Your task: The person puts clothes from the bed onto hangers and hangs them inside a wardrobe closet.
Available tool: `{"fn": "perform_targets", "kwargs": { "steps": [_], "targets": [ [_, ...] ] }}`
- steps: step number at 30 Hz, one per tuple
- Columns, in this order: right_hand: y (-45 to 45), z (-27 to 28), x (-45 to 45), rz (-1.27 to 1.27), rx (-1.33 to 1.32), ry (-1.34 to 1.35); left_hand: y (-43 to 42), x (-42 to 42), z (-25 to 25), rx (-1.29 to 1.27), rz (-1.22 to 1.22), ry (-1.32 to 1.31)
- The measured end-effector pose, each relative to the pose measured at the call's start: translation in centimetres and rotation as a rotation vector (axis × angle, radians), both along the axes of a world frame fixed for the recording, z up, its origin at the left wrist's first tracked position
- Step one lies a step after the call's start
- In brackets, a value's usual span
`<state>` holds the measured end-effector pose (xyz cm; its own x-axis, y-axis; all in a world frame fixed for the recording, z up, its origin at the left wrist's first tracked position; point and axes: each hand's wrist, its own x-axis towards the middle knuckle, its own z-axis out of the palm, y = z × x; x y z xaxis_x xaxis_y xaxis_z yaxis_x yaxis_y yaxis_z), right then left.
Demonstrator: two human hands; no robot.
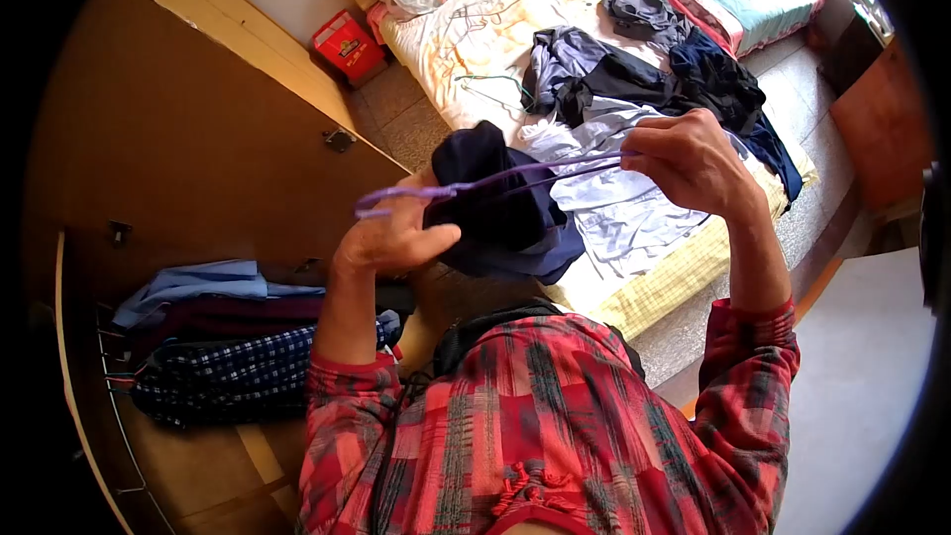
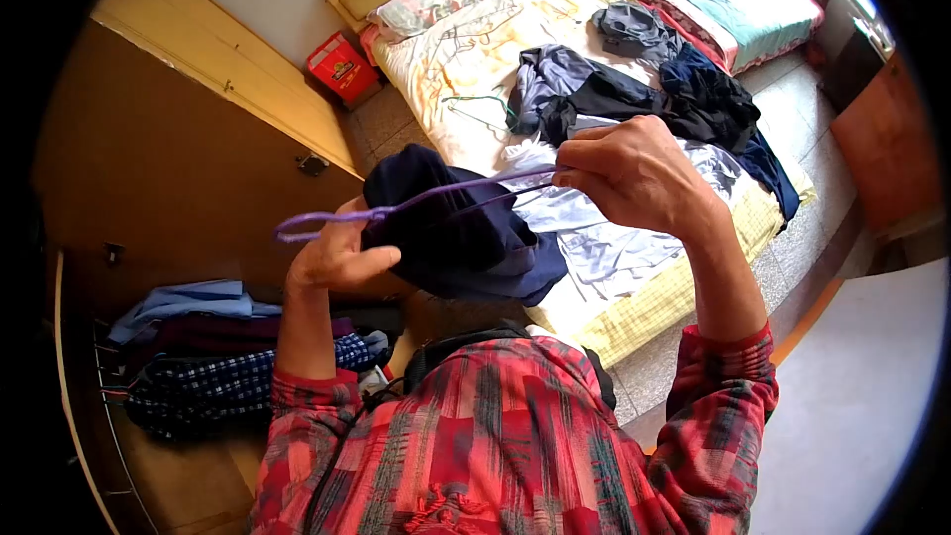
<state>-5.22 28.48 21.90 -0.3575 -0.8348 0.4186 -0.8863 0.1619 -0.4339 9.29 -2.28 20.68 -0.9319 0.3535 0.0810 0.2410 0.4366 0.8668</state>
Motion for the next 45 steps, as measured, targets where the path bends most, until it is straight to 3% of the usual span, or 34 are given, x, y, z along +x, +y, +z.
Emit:
{"fn": "perform_targets", "kwargs": {
  "steps": [2,3,7,11,13,14,16,18,20,22,24,26,27,29,31,32,34,35,36,38,40,42,43,44,45],
  "targets": [
    [0.0,0.5,0.6,-0.121,0.073,0.101,-2.1,0.0,-1.1,-0.325,0.286,-0.182],
    [0.5,0.5,0.7,-0.146,0.052,0.107,-2.1,-0.3,-1.2,-0.392,0.326,0.097],
    [1.7,1.5,0.5,-0.211,0.064,0.063,-1.4,-0.6,-0.2,-0.414,0.485,0.291],
    [0.3,0.5,0.7,-0.191,0.050,0.085,-1.5,-0.9,0.3,-0.549,0.492,0.240],
    [0.1,-0.1,0.6,-0.170,0.016,0.064,-2.2,-1.6,-0.1,-0.149,0.518,0.140],
    [0.1,-0.4,0.3,-0.147,-0.016,0.046,-2.3,-1.6,0.0,-0.152,0.515,0.144],
    [1.3,-1.0,-1.2,-0.062,0.009,-0.089,-1.2,-1.9,1.5,0.629,0.447,-0.131],
    [2.0,-1.1,-1.7,0.055,-0.035,-0.185,-1.8,-2.0,2.0,0.673,0.445,-0.143],
    [2.0,-0.4,-1.9,0.085,-0.101,-0.152,-1.9,-2.0,2.8,0.784,0.210,-0.180],
    [1.6,0.2,-2.3,0.090,-0.048,-0.058,-1.7,-1.8,2.7,0.800,0.139,-0.220],
    [0.7,0.2,-2.3,0.159,-0.053,-0.186,-1.6,-1.3,3.0,0.423,0.079,-0.173],
    [-0.6,-0.9,-2.1,0.208,-0.185,-0.278,-2.5,-1.3,3.2,-0.201,0.045,-0.045],
    [-1.0,-1.0,-2.0,0.198,-0.171,-0.292,-2.2,-1.3,3.4,-0.304,0.032,-0.018],
    [-1.8,-1.5,-1.9,0.190,-0.157,-0.307,-0.9,-0.6,3.8,-0.265,0.035,-0.066],
    [-2.5,-2.9,-2.0,0.172,-0.130,-0.430,-0.7,-0.2,2.5,0.072,0.315,-0.139],
    [-2.9,-4.1,-2.2,0.165,-0.071,-0.479,-0.4,-0.3,2.7,0.076,0.307,-0.144],
    [-2.7,-4.0,-1.4,0.222,-0.162,-1.095,-0.1,-0.1,3.8,0.254,0.420,-0.215],
    [-3.0,-6.9,-3.0,0.394,-0.348,-1.221,-0.6,0.2,3.8,0.310,0.421,-0.201],
    [-3.6,-7.3,-2.4,0.381,-0.678,-1.558,-0.5,0.4,4.0,0.311,0.423,-0.199],
    [-5.8,-12.1,-2.8,-0.052,-0.819,-1.515,-0.2,1.2,5.0,0.540,0.457,-0.258],
    [-7.7,-13.4,0.5,-0.097,-0.371,-1.311,0.3,1.4,5.5,0.537,0.480,-0.214],
    [-9.9,-12.3,4.6,-0.009,-0.197,-1.269,0.0,1.5,5.0,0.381,0.562,-0.171],
    [-11.0,-13.1,5.6,0.004,-0.115,-1.149,0.0,1.5,4.7,0.380,0.562,-0.174],
    [-12.4,-14.0,6.7,-0.069,-0.171,-0.856,0.0,1.5,4.4,0.361,0.564,-0.166],
    [-13.2,-14.3,6.9,-0.119,-0.123,-0.823,-0.1,1.6,4.1,0.343,0.567,-0.157]
  ]
}}
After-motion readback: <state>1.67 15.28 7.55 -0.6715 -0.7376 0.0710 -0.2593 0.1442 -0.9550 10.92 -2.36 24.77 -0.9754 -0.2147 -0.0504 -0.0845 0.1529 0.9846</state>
